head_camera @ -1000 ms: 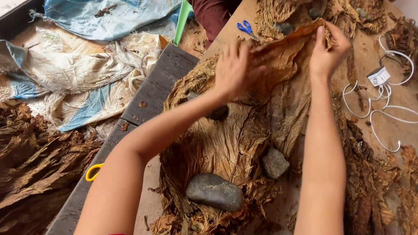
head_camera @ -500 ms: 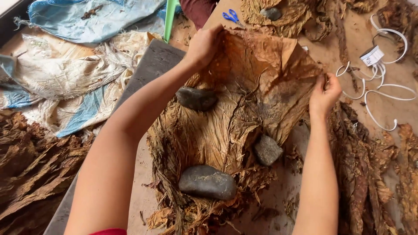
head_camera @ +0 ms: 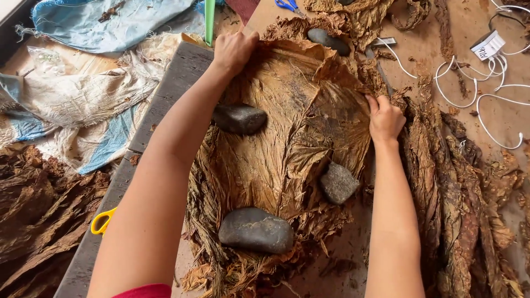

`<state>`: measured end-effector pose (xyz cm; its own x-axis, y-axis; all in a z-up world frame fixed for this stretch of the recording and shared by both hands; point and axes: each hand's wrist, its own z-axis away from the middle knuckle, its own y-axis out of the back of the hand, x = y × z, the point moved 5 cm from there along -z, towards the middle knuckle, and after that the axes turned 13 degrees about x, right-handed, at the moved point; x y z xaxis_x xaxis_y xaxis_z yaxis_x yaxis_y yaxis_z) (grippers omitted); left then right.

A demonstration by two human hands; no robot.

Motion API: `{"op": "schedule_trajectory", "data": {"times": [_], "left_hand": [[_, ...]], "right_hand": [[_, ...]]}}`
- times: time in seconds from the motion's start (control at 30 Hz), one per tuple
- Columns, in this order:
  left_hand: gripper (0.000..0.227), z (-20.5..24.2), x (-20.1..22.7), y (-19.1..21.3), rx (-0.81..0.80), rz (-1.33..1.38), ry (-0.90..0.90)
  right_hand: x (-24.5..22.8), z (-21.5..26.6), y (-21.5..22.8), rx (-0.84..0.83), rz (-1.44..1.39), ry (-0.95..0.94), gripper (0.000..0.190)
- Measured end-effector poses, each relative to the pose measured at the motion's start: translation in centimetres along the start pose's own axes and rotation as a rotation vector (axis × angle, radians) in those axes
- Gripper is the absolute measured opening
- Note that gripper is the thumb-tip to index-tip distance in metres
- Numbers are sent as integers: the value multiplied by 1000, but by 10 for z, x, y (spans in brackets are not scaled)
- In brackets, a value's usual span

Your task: The person uses a stone to press and smooth a large bundle of dried fibrous material on a wooden table. They repeatedly lift, fold, and reposition the material while applying pressure with the stone, occasionally separating strands by hand.

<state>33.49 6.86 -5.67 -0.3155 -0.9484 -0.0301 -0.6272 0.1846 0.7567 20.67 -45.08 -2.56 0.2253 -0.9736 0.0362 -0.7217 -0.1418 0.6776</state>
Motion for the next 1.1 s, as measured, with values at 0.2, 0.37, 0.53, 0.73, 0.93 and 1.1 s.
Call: {"op": "schedule_trajectory", "data": {"times": [0.2, 0.37, 0.53, 0.73, 0.93, 1.1], "left_hand": [[29, 9, 4, -22, -174, -36, 27], [31, 12, -6, -36, -134, -121, 125], [100, -3, -3, 36, -320, 86, 424], [33, -93, 20, 36, 132, 462, 644], [11, -171, 139, -75, 37, 549, -2], [52, -144, 162, -124, -102, 266, -15]], "right_hand": [[-18, -19, -8, -392, 114, -187, 45], [-54, -88, 0, -384, 116, -309, 41], [-174, -144, 51, -91, -327, -142, 71], [-179, -84, -81, -85, -647, 77, 38], [-186, -82, -64, -31, -709, 19, 13], [-185, -76, -77, -35, -650, -19, 18]]}}
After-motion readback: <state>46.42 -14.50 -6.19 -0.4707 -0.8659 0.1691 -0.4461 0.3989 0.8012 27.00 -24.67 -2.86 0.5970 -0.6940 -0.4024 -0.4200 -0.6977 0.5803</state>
